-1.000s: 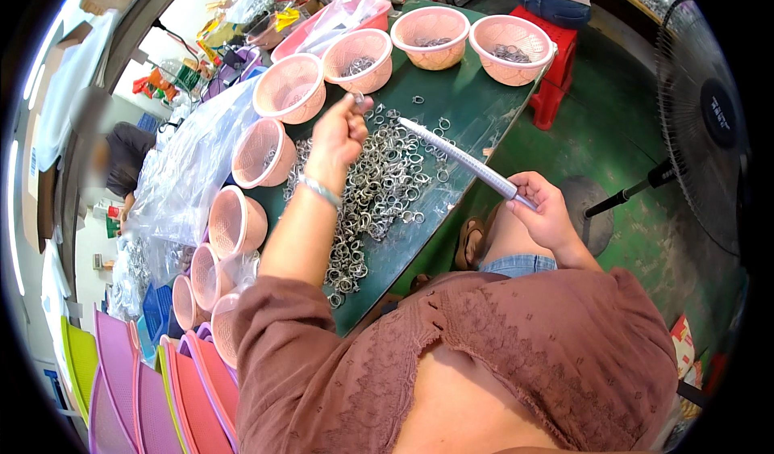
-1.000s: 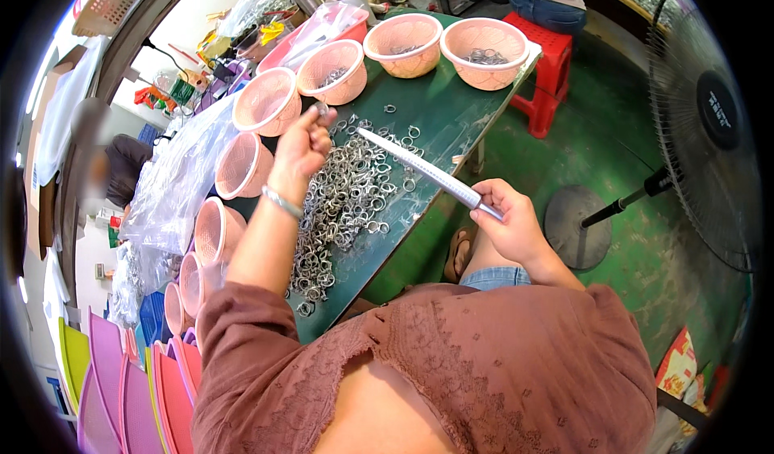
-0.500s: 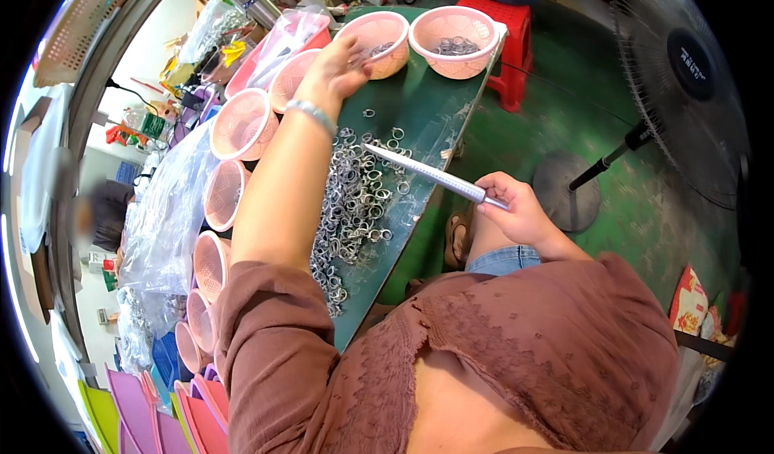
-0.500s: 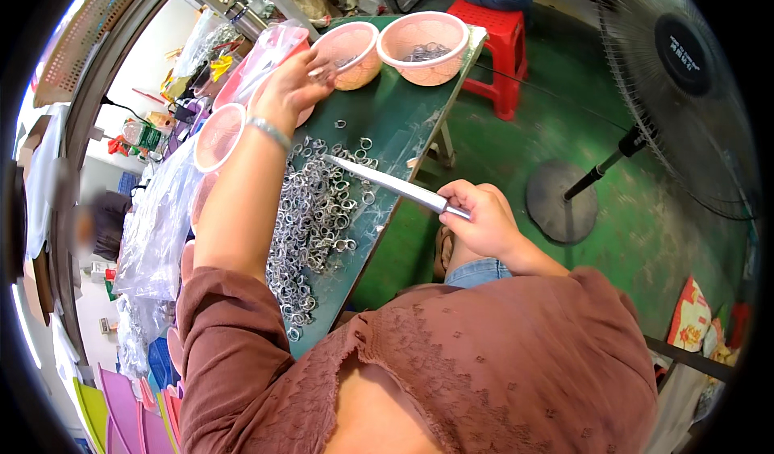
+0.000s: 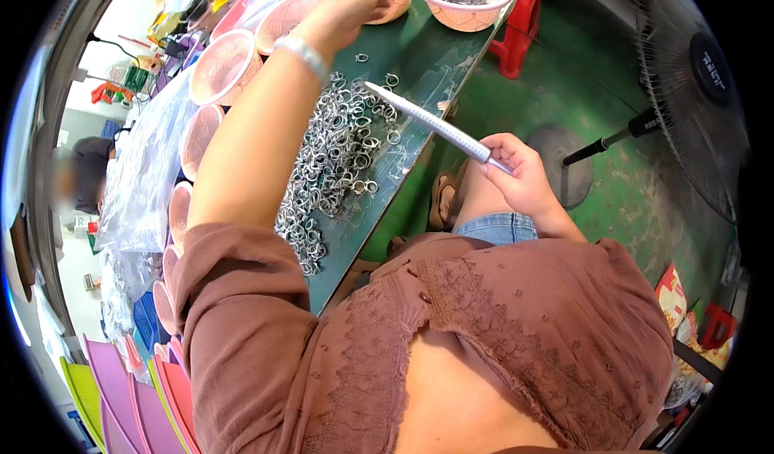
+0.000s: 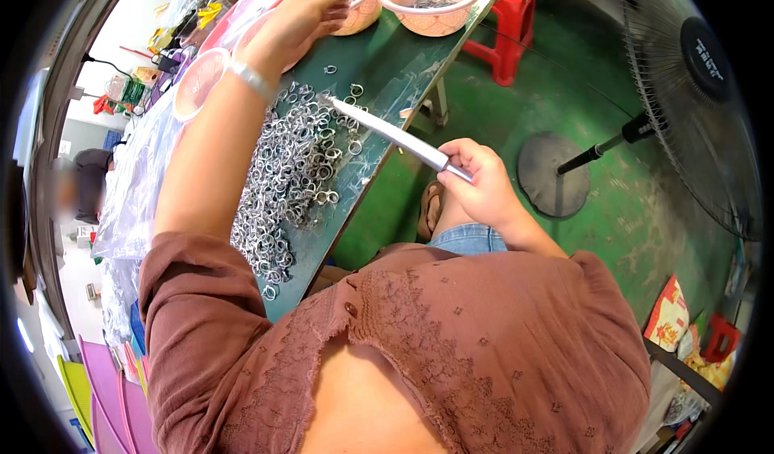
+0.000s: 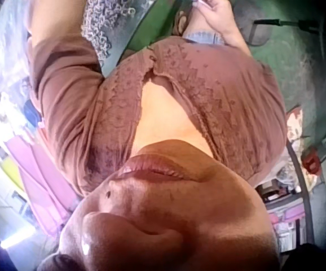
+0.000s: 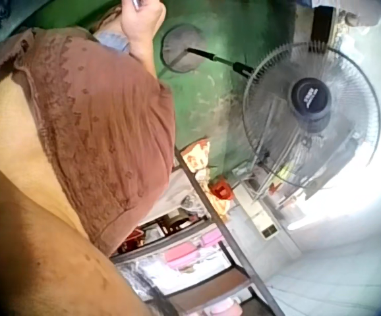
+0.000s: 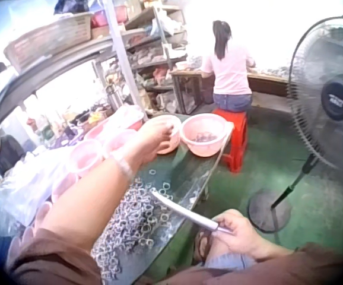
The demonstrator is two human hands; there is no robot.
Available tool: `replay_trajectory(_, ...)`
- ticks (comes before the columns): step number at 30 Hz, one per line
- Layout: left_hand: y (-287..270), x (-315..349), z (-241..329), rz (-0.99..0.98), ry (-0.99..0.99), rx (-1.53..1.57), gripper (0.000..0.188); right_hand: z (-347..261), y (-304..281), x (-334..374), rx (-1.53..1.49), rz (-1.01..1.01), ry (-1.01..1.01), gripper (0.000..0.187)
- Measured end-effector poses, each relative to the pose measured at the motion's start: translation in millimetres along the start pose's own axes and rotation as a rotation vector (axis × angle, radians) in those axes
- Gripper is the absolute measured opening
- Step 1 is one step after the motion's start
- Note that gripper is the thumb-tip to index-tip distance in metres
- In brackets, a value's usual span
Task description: The person picks up metal rings from a pile and slides each one onto a tapered measurement tool by hand, then places the checked rings into colored plastic bowls.
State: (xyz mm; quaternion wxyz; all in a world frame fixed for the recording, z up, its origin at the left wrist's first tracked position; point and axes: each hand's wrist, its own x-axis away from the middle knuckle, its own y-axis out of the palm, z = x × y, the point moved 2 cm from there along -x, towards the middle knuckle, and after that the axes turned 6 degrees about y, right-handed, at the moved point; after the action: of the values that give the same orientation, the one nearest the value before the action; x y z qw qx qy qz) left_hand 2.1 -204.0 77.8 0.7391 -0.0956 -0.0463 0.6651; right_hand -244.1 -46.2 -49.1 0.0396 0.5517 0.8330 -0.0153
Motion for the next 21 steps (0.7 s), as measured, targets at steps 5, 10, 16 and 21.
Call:
replay_trajectory(5,-67.1,88.1,-36.3,0.038,-0.088,-0.464,0.024,-2.7,-0.1,-3.0,-0.092,-0.016,0.082,0.025)
replay_trajectory(10,-86.1,177.4,-56.4,-0.108,0.071,-0.967,0.028,-1.2,8.1,-6.2,-0.105,-0.034,0.102,0.025)
replay_trajectory(16,-66.7,232.9,-59.7,-0.198,0.132,-1.04,0.034,-0.5,22.9,-9.4,-0.097,-0.08,0.114,0.026)
replay_trajectory(21,-64.7,240.6,-49.6,-0.2,0.174,-1.023,0.021,-6.8,29.4,-10.8,-0.067,-0.094,0.11,0.026)
